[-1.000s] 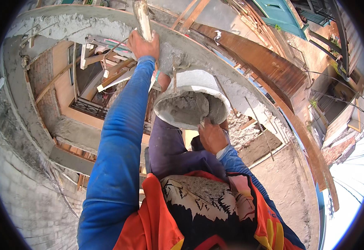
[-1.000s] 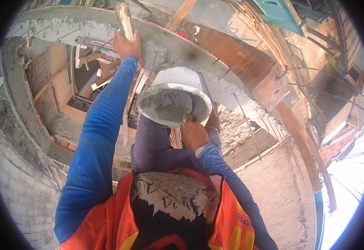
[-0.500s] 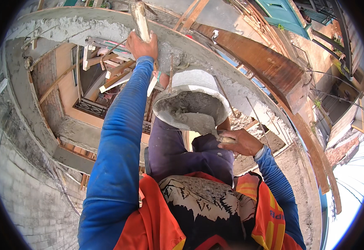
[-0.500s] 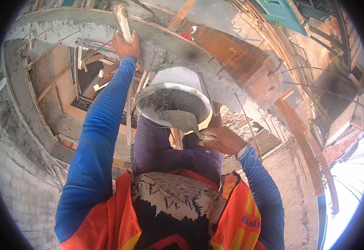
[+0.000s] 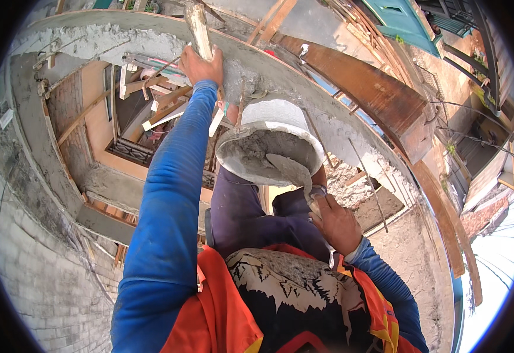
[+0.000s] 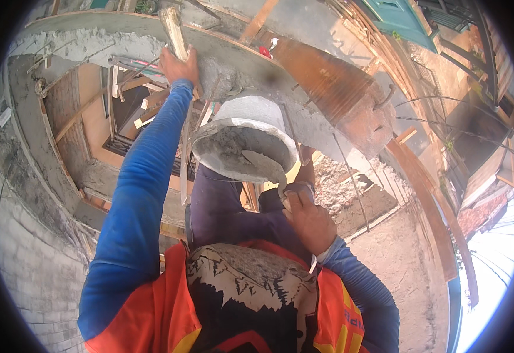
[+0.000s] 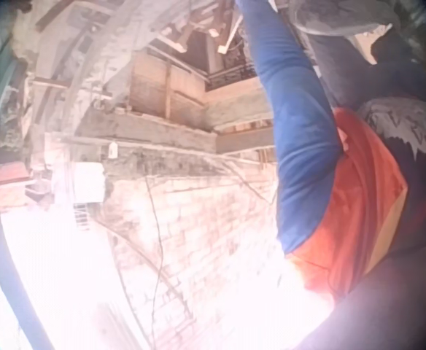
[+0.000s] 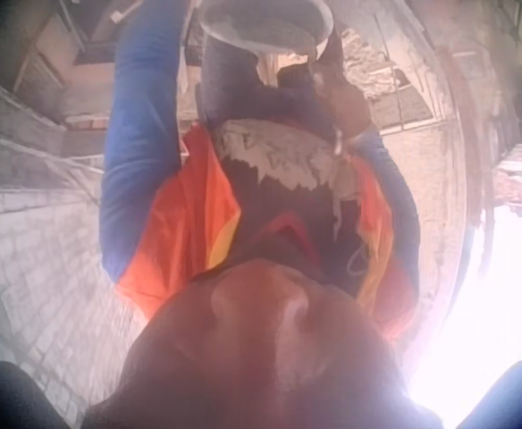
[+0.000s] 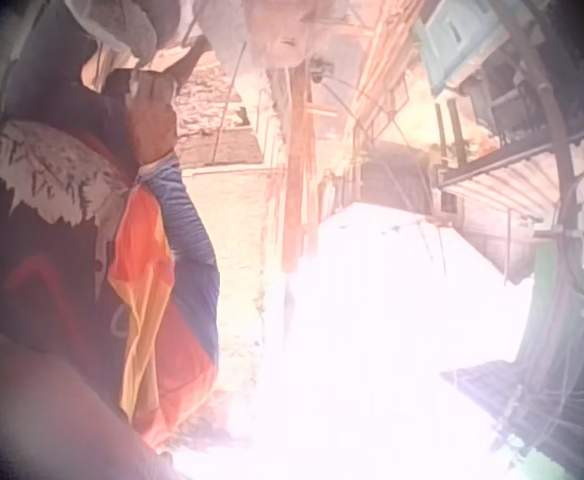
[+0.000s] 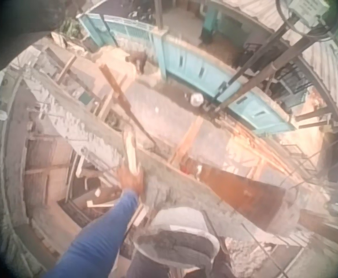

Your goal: The person smooths a wet concrete surface on a construction site using a wooden straightedge and a trowel. They repeatedly level the concrete and scrape excess material into a white bucket held in the left hand.

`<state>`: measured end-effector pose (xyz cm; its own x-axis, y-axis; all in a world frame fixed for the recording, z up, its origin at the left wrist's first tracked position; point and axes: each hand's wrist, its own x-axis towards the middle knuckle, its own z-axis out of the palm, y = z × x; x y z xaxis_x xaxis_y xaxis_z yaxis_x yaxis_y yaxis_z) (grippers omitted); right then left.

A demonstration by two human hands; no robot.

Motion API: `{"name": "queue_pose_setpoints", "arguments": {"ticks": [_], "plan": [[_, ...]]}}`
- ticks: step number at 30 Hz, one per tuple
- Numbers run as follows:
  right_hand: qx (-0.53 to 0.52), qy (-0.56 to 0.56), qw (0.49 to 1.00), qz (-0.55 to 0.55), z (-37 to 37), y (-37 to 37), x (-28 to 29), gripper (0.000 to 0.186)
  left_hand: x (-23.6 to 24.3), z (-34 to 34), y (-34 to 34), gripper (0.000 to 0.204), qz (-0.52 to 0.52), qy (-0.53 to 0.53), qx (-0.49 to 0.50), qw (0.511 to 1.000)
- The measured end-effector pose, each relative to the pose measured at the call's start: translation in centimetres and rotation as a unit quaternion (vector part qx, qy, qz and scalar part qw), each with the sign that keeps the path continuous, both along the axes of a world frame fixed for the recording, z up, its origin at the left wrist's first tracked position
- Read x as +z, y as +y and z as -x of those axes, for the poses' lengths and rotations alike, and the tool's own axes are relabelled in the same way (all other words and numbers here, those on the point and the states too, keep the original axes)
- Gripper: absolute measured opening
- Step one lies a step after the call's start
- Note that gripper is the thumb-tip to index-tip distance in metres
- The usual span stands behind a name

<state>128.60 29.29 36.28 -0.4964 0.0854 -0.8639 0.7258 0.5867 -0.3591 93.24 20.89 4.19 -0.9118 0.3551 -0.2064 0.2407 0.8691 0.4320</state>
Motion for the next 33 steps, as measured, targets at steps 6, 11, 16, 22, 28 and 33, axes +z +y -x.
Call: {"name": "queue_pose_setpoints", "arguments": {"ticks": [6,11,16,22,28,33], "plan": [[-0.163,0.058,0.985,-0.006,0.2,-1.8,-1.5,0.035,-0.5,-0.3,-0.5,0.069,-0.009,0.046,-0.008,0.999],[-0.204,-0.006,0.975,0.086,0.0,-3.8,-4.7,0.034,-1.0,-0.1,-0.3,0.066,-0.029,0.038,-0.008,0.999],[-0.266,-0.043,0.955,0.127,0.8,-4.1,-5.8,0.037,-1.0,-0.1,-0.4,0.065,-0.036,0.033,-0.002,0.999],[-0.348,-0.054,0.931,0.098,0.7,-5.6,-3.2,0.043,-0.2,0.4,-0.2,0.068,-0.031,0.024,-0.001,0.999],[-0.181,0.002,0.983,-0.044,4.4,-6.5,-5.6,0.041,-1.4,-0.2,-0.7,0.063,-0.025,0.074,-0.012,0.997],[-0.168,0.045,0.985,0.006,3.3,-6.9,-6.9,0.045,-1.0,-0.2,-0.9,0.07,-0.039,0.026,-0.005,0.999]]}}
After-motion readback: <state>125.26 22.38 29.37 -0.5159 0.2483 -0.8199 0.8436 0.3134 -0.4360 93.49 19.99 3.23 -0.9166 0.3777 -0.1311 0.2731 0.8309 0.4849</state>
